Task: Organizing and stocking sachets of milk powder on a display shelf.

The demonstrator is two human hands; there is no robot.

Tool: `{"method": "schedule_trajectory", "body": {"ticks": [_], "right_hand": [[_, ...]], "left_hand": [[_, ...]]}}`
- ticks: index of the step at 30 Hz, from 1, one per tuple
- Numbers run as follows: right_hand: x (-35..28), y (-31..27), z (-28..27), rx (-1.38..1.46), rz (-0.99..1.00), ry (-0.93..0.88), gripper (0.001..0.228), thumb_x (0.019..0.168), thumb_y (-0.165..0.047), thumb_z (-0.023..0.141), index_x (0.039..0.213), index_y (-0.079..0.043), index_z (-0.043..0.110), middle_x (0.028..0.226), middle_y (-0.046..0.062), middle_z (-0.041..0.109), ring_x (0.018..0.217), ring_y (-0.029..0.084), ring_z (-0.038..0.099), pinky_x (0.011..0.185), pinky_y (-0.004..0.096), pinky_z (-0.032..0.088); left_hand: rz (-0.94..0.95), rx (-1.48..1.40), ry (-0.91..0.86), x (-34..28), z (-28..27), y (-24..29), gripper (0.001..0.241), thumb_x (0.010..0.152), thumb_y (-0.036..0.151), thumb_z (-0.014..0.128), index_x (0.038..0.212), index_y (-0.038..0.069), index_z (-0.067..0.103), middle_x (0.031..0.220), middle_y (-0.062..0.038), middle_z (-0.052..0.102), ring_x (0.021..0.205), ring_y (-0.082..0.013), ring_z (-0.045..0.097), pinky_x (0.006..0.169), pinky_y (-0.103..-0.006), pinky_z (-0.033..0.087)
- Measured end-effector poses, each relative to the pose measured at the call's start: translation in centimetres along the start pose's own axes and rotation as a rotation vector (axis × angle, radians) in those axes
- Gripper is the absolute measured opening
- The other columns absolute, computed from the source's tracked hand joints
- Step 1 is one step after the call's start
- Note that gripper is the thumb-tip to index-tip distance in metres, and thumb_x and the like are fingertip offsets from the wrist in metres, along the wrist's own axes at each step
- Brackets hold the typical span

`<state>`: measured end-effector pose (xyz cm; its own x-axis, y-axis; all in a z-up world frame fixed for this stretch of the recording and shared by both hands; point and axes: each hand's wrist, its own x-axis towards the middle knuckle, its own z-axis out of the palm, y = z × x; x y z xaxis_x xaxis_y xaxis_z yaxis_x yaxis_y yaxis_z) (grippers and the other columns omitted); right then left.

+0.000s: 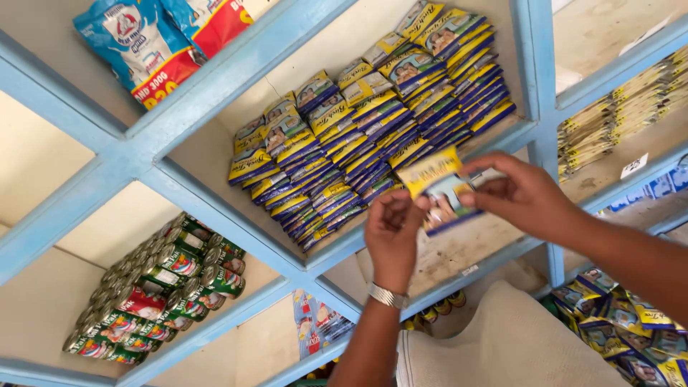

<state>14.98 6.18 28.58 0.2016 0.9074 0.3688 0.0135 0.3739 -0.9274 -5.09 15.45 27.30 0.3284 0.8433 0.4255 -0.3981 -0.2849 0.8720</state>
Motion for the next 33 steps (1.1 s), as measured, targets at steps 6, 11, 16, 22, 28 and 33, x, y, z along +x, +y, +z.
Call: {"method": "schedule_trajectory", "body": {"ticks": [6, 11, 16, 22, 28, 33], "right_hand": [[11.1, -6.0, 1.0, -0.313, -0.224, 0.011, 0.044, 0.094, -0.016, 0.072, 0.136, -0.006, 0.061, 0.093, 0.002, 0.071, 0.079, 0.009, 0.067, 0.069, 0.026, 0.056], [21.0, -4.7, 0.6, -0.2, -0.342, -0.064, 0.035, 0.101, -0.016, 0.067, 0.133, -0.004, 0.063, 0.114, 0.003, 0.068, 0.084, 0.011, 0.07, 0.074, 0.025, 0.06], [27.3, -2.9, 0.8, -0.102, -0.341, -0.077, 0.026, 0.102, -0.014, 0.067, 0.125, -0.002, 0.068, 0.111, 0.007, 0.069, 0.091, 0.011, 0.073, 0.077, 0.027, 0.064], [30.6, -2.7, 0.0, -0.357, -0.386, -0.004, 0.017, 0.096, -0.01, 0.069, 0.109, -0.001, 0.073, 0.096, 0.007, 0.076, 0.073, 0.013, 0.075, 0.064, 0.027, 0.061], [33.7, -0.7, 0.1, -0.628, -0.572, 0.09, 0.012, 0.091, -0.012, 0.076, 0.098, -0.003, 0.078, 0.096, 0.016, 0.074, 0.083, 0.023, 0.074, 0.074, 0.036, 0.059], [36.0, 0.8, 0.7, -0.706, -0.548, 0.078, 0.011, 0.087, -0.013, 0.077, 0.095, -0.006, 0.079, 0.099, 0.017, 0.074, 0.092, 0.032, 0.071, 0.083, 0.041, 0.056]], "left_hand": [[0.096, 0.134, -0.149, 11.7, -0.9, 5.5, 0.052, 0.092, 0.006, 0.076, 0.138, 0.001, 0.054, 0.13, -0.012, 0.068, 0.115, -0.0163, 0.069, 0.098, -0.0304, 0.06], [0.184, 0.385, -0.156, 20.7, -2.6, 7.1, 0.052, 0.089, 0.004, 0.078, 0.139, 0.003, 0.06, 0.126, -0.013, 0.07, 0.11, -0.0149, 0.068, 0.092, -0.0299, 0.059], [0.181, 0.742, -0.05, 24.2, -1.7, 9.2, 0.029, 0.085, 0.012, 0.081, 0.114, 0.009, 0.08, 0.098, -0.009, 0.08, 0.082, -0.0143, 0.07, 0.076, -0.0287, 0.058], [0.365, 1.064, -0.098, 28.9, -3.3, 6.3, 0.025, 0.082, 0.018, 0.084, 0.106, 0.012, 0.083, 0.095, -0.011, 0.081, 0.083, -0.0169, 0.077, 0.08, -0.0294, 0.059], [0.267, 1.024, -0.071, 29.6, -2.3, 6.2, 0.027, 0.083, 0.018, 0.078, 0.109, 0.013, 0.079, 0.1, -0.01, 0.08, 0.087, -0.019, 0.079, 0.081, -0.031, 0.061], [0.556, 1.334, -0.183, 31.4, -3.1, 5.1, 0.022, 0.088, 0.01, 0.072, 0.108, 0.011, 0.08, 0.098, -0.016, 0.077, 0.088, -0.0323, 0.074, 0.085, -0.0416, 0.058]]}}
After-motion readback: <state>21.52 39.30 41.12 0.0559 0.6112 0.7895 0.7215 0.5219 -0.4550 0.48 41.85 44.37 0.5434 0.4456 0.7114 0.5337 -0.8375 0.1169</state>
